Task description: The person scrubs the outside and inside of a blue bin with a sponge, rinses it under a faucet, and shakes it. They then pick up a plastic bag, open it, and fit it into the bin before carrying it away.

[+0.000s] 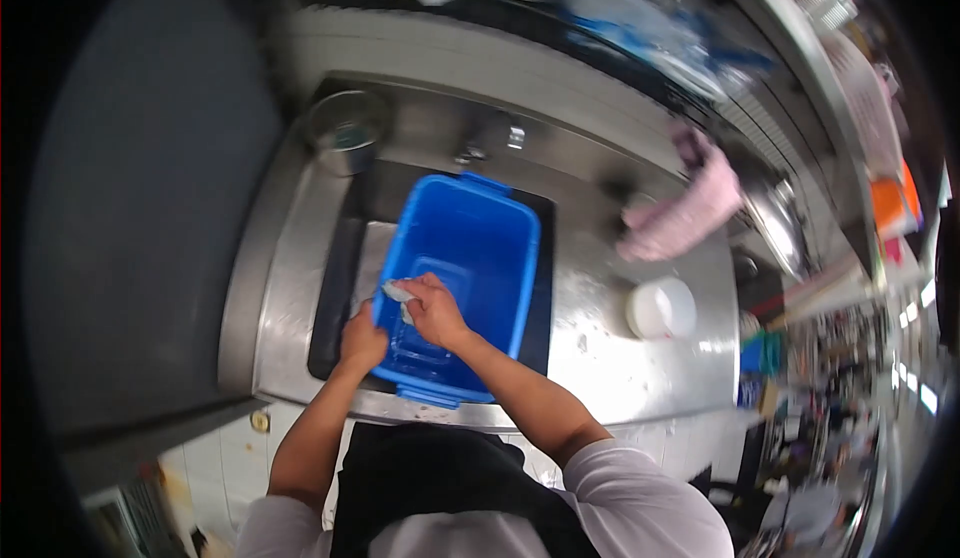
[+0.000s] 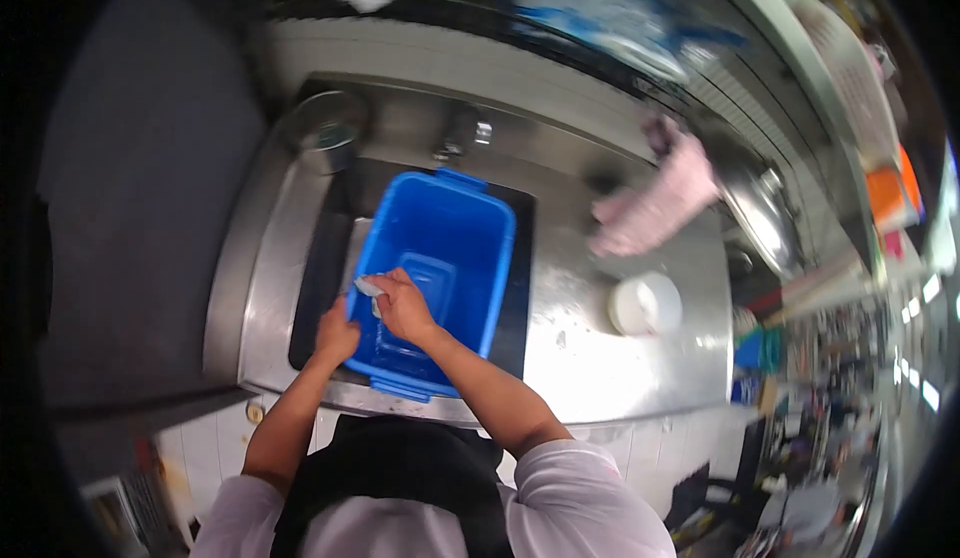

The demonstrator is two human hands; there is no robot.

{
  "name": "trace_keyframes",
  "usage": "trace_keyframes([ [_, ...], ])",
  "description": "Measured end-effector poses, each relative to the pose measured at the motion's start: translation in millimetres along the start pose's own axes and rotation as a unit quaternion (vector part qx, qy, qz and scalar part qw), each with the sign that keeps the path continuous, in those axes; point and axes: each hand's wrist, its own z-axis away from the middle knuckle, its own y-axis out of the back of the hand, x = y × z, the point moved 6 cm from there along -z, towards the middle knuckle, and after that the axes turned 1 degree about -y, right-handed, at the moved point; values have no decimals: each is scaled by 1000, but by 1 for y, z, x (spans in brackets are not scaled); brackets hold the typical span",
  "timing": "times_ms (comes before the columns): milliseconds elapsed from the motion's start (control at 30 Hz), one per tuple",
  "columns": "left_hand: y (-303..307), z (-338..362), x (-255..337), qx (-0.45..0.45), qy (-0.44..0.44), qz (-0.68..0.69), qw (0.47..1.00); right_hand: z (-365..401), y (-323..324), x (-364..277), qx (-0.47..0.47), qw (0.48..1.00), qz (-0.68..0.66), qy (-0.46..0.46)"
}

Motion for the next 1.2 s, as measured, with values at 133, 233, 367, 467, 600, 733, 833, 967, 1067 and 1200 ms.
trace_keyframes([
  [133,-3,-3,-2,19,-40,26,999,43,119,10,190,977,59,-78],
  [233,-5,-5,-1,9,-39,37,999,101,212,46,304,937,146,-89],
  [367,-6,-4,7,5,-22,40,999,181,321,76,385,868,271,-160],
  [467,-3,-2,3,14,-9,21,1000,210,376,87,441,838,275,-168],
  [600,-3,-4,3,15,-10,-11,1000,210,409,97,420,804,341,-247],
  [733,-3,-3,-8,3,11,-21,1000,184,380,108,385,820,364,-216],
  [833,0,4,-14,-6,45,-36,998,147,323,125,342,882,292,-142],
  [967,6,26,-22,34,40,-24,998,69,241,104,261,942,189,-97],
  [1067,13,32,-24,62,68,-18,996,-2,206,90,208,961,169,-65],
  [1200,13,36,-31,85,95,-4,992,-106,186,106,160,962,215,-51],
])
